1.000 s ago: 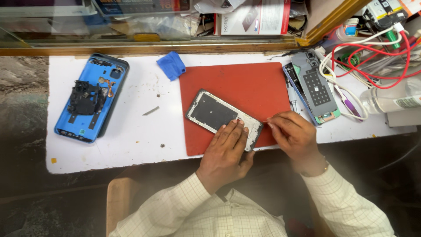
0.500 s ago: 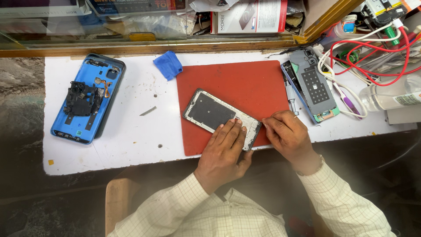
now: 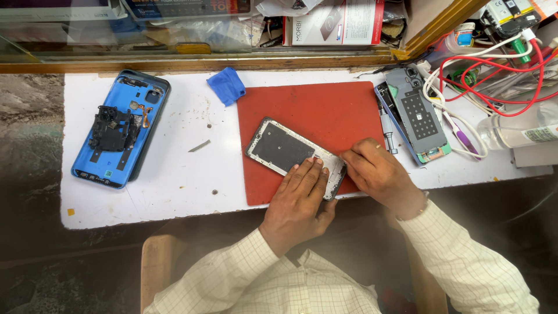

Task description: The person works at a repair bench on a disassembled smartphone, pressing and aligning the screen assembly onto the phone frame and fitting the frame edges by hand. Early in the clip the person operates a benchtop repair machine, turning its knob and handling a round metal part, then returns to pressing the phone assembly on the mat.

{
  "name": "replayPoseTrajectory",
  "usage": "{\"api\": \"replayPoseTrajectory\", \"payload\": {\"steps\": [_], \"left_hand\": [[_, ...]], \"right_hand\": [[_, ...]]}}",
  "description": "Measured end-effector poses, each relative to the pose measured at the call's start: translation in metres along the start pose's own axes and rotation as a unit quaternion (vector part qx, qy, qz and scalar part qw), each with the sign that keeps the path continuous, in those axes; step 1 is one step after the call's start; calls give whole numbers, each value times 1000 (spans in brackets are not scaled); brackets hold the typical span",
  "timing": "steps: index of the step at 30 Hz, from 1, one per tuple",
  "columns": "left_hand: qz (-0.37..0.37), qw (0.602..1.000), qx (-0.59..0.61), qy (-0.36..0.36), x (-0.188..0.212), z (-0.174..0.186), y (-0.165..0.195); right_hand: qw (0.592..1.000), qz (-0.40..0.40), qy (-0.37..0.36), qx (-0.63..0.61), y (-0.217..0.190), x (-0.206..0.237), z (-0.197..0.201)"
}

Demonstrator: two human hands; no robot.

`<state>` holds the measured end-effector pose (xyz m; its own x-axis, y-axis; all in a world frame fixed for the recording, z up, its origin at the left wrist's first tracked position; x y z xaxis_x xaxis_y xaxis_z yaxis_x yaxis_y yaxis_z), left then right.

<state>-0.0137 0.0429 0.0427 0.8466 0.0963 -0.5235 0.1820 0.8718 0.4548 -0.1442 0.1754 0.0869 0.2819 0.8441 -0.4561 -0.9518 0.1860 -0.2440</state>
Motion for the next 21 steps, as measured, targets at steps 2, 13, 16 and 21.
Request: {"api": "replayPoseTrajectory", "payload": {"steps": [2,13,16,21], "left_hand": [[2,1000,0,-2,0,0,0],[3,1000,-1,-3,1,0,0],[2,1000,2,-8,1,-1,0],[-1,1000,-2,-14,1,-3,0]], "right_hand": [[1000,-4,1,-2,-1,2,3],[999,33,3,-37,3,-14,-4],[1000,22,-3,-20,-1,-8,2],[999,27,-5,-25,1,-14,-3]]}}
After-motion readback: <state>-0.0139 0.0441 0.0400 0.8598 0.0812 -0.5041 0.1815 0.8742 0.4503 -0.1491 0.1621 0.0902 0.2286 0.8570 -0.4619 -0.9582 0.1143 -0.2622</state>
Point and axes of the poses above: each hand's wrist, its own x-axis away from the middle knuckle, its own z-axis out of the back of the hand, y = z × x, the point moved 3 cm from there along -x, towards the middle knuckle, and after that the axes turned 5 degrees about -x, right-handed, at the moved point
